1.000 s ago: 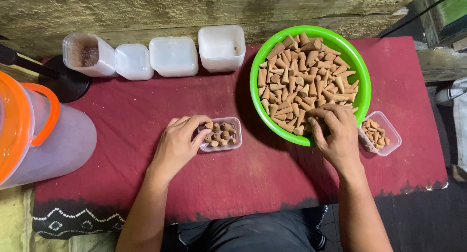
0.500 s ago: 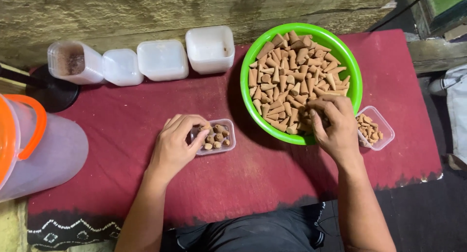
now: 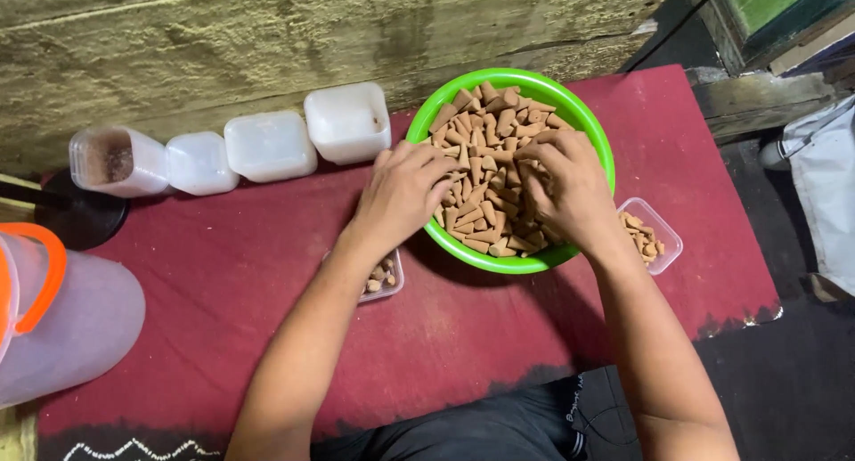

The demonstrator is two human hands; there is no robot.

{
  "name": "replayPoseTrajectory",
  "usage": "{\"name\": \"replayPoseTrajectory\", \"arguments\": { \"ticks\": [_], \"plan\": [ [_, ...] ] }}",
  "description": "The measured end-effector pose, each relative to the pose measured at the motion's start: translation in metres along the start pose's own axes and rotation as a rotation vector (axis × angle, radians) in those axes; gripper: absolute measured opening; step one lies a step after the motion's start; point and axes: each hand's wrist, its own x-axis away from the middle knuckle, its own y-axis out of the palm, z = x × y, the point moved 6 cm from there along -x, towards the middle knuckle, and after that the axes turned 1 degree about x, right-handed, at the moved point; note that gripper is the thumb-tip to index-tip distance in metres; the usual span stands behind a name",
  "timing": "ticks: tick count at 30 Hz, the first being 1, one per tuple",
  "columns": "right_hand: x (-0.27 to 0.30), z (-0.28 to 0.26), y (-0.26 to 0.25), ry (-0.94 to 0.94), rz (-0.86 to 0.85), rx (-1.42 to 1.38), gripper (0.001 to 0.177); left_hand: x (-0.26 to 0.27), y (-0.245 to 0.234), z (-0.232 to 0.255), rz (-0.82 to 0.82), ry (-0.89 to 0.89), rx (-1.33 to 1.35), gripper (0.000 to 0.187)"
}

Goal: Packing small incense cones from a large bowl into smaller plastic containers.

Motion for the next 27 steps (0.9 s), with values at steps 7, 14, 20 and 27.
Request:
{"name": "replayPoseTrajectory", "arguments": {
  "ticks": [7,14,20,27],
  "plan": [
    [0.006,0.002,0.036,-0.009,-0.076,-0.096,0.015,-0.001,0.024,-0.005,-0.107,-0.066,-0.182,0.025],
    [-0.003,-0.008,0.079,-0.122,-0.107,0.088,0.020,-0.009,0.010,0.007,0.023,-0.022,-0.178,0.013],
    [-0.011,-0.010,0.084,-0.145,-0.087,0.078,0.014,0.004,-0.003,-0.001,0.106,-0.047,0.008,0.014],
    [-0.022,-0.063,0.042,0.312,-0.194,-0.898,0.014,0.050,-0.061,-0.001,0.151,-0.285,0.568,0.015]
  ]
}}
